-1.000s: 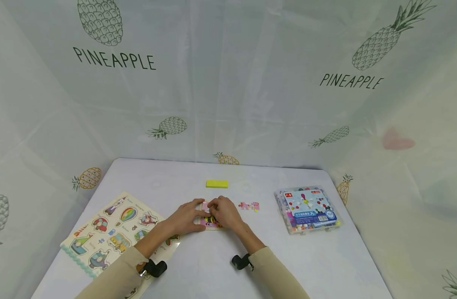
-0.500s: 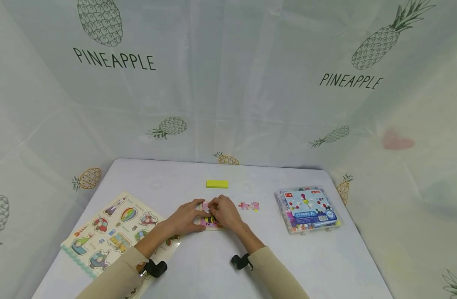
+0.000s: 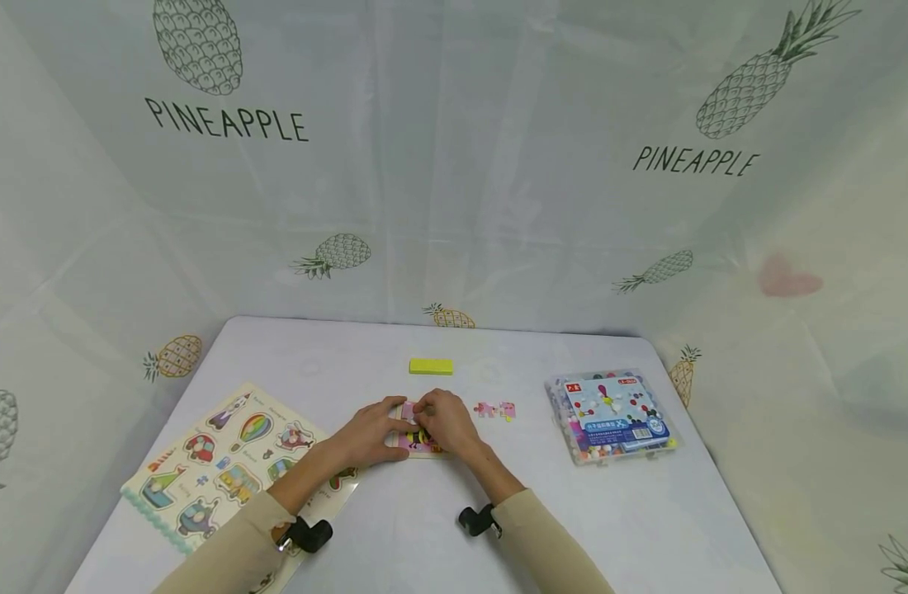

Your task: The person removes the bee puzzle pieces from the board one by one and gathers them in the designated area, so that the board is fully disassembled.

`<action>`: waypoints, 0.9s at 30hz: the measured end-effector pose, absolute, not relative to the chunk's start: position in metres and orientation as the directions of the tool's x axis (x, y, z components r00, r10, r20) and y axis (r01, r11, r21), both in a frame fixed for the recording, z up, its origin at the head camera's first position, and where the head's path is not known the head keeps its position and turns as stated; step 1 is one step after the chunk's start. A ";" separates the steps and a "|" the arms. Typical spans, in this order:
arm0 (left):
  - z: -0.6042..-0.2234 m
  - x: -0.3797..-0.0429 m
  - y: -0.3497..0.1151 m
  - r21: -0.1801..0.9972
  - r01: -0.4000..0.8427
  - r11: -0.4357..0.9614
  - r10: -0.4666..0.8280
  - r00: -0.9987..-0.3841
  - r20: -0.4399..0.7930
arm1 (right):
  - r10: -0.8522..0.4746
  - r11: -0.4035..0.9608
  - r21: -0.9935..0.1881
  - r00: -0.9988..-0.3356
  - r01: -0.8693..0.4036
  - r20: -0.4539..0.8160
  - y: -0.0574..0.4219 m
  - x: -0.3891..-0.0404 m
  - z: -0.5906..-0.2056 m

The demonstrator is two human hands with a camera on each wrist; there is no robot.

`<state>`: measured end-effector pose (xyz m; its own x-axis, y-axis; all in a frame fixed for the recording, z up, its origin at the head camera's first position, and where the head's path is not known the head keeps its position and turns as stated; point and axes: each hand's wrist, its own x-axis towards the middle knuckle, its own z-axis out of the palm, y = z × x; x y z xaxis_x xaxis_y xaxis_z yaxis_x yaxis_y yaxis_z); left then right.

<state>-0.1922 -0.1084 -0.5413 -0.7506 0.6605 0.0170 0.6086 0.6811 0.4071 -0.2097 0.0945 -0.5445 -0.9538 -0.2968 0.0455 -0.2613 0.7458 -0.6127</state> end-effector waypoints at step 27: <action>-0.540 -0.191 -0.106 0.412 0.581 0.702 0.638 -0.770 0.000 | -0.135 0.579 -0.807 -0.990 -0.116 0.045 0.139 -0.218 -0.530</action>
